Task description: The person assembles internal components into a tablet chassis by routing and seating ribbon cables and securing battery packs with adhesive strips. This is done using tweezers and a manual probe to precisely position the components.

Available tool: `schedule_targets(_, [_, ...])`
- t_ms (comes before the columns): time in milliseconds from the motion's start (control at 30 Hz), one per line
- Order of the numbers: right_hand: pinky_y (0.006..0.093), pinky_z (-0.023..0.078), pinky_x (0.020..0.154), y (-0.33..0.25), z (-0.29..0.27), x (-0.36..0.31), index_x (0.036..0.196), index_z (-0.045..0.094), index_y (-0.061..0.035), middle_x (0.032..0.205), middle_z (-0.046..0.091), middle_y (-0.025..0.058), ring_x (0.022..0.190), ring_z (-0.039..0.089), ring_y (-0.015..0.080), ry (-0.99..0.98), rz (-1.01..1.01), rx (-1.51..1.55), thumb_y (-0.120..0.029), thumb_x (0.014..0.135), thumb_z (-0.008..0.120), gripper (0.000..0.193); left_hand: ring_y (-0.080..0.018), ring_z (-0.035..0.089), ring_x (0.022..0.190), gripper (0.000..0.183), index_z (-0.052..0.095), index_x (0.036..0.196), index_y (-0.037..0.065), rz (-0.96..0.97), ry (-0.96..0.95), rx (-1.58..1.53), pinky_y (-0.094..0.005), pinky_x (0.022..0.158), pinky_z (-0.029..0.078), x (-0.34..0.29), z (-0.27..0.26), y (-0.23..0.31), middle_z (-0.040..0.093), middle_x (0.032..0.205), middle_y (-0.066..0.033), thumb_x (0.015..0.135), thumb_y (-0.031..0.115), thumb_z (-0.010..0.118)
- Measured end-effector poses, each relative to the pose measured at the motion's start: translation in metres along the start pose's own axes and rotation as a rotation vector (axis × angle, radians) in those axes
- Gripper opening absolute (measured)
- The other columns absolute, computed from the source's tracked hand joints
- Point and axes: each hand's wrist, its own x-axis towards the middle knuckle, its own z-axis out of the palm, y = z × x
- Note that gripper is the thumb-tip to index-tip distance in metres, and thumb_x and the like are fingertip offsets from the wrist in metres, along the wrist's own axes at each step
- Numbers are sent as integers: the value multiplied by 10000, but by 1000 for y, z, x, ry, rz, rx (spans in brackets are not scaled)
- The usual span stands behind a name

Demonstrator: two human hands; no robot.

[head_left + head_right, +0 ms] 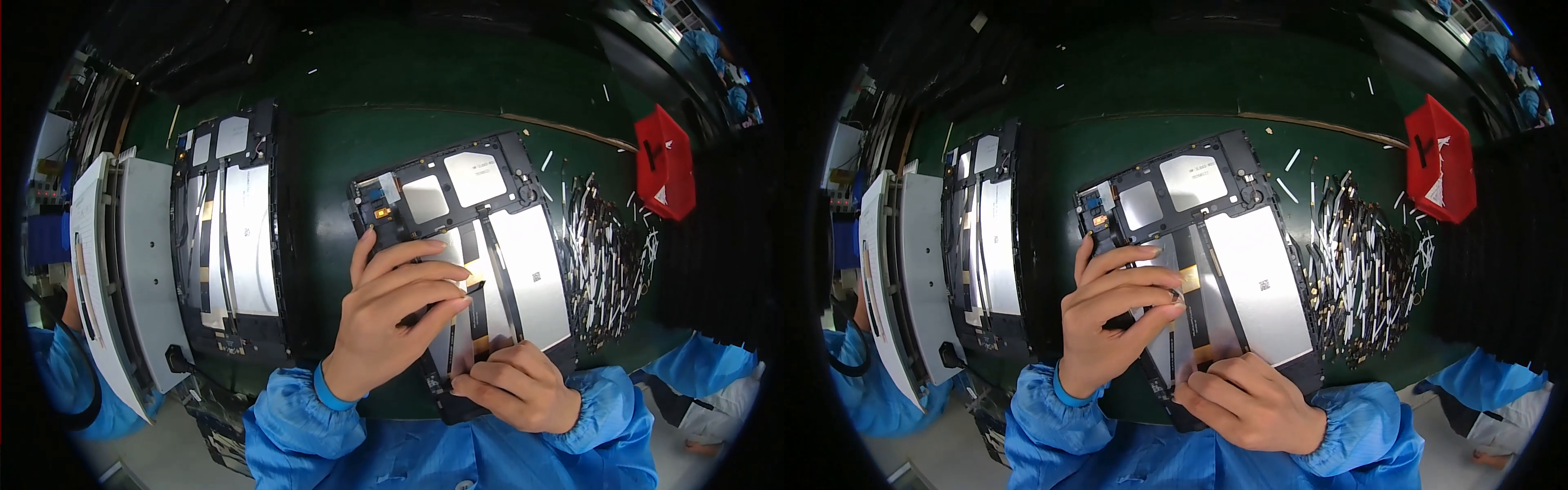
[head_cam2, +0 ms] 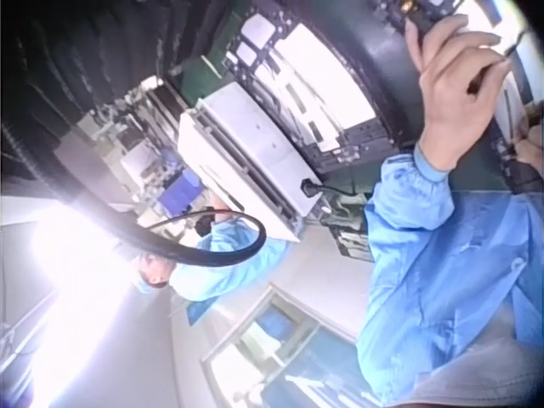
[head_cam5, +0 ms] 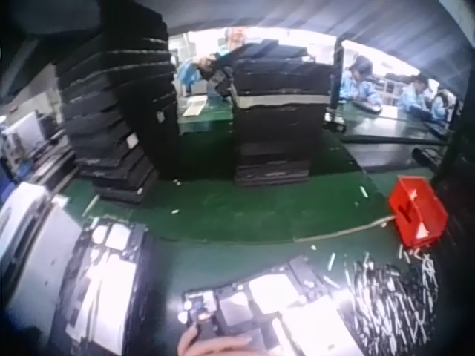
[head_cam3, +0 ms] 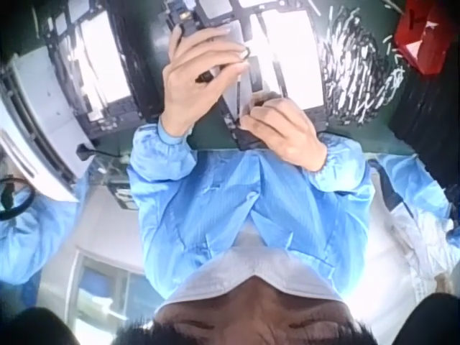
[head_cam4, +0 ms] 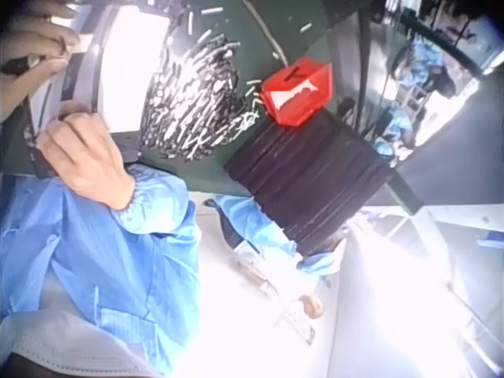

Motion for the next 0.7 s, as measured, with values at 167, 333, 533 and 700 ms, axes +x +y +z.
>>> schedule_targets(167, [254,441,633,1,-3,0,881,667,-53,973,599,18,772,524,145,-47,-10,-9,-113,680,677,211,-190,559,1066,72,719,728,150,0,-3,8,-439,1074,172,1,1,0,692,886,16,679,127,767])
schedule_targets(333, [245,440,628,-4,-2,1,852,670,-44,1113,609,25,767,506,143,-28,29,-3,-119,716,675,156,-189,554,1076,99,709,756,132,7,4,13,-447,1077,162,1,-1,2,693,863,19,677,109,765])
schedule_targets(533, [240,435,620,-3,-1,0,818,672,-58,1153,603,17,763,493,143,-18,48,6,-121,721,673,116,-241,536,1106,147,654,804,78,-75,29,-128,-465,1085,118,1,1,2,632,1075,-80,694,55,749])
schedule_targets(700, [243,435,627,-5,-5,3,809,668,-76,1156,598,9,790,494,143,-31,26,-50,-120,717,667,102,-366,367,1240,358,699,924,153,170,53,88,-489,1076,93,-15,-5,-11,445,1306,-142,835,477,573])
